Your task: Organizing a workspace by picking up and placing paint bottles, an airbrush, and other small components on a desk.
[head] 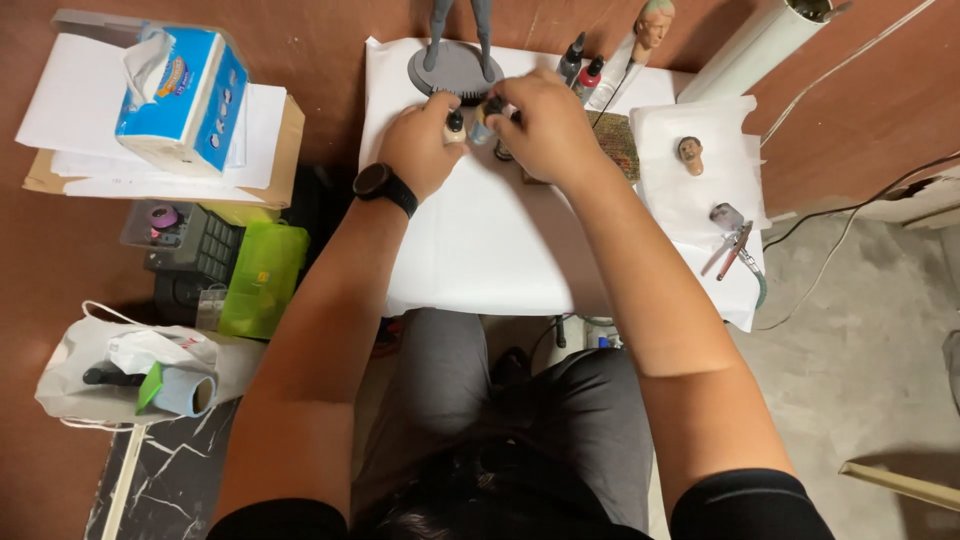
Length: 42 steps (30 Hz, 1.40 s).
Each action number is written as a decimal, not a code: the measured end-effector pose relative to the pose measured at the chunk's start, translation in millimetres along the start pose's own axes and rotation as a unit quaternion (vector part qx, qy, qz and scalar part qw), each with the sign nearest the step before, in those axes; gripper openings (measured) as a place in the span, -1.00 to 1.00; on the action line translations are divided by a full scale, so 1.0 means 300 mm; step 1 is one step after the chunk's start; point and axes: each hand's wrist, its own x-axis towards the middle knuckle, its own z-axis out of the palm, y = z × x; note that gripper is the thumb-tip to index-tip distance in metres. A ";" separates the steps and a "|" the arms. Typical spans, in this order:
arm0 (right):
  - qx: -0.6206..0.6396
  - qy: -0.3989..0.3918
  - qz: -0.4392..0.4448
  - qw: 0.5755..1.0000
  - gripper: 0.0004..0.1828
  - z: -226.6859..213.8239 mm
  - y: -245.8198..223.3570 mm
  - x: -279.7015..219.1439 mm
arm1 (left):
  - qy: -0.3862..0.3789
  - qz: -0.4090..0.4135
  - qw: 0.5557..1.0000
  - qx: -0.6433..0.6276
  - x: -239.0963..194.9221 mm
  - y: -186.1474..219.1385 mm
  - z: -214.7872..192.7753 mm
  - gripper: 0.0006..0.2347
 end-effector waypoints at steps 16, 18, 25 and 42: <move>-0.074 0.007 -0.011 0.997 -0.71 0.100 0.083 -0.007 | 0.043 0.066 0.997 -0.012 0.023 -0.027 0.040 -0.47; -0.026 0.073 -0.057 0.995 -0.71 0.025 -0.006 -0.062 | 0.176 0.146 0.973 0.040 0.003 -0.058 0.058 -0.56; 0.240 0.057 -0.148 0.958 -0.48 -0.016 -0.297 -0.594 | 0.226 0.211 0.950 -0.045 -0.465 0.195 0.035 -0.89; 0.344 -0.025 0.491 0.800 -0.71 0.718 0.093 -1.316 | -0.240 0.002 0.959 -0.153 -0.644 0.073 0.909 -0.81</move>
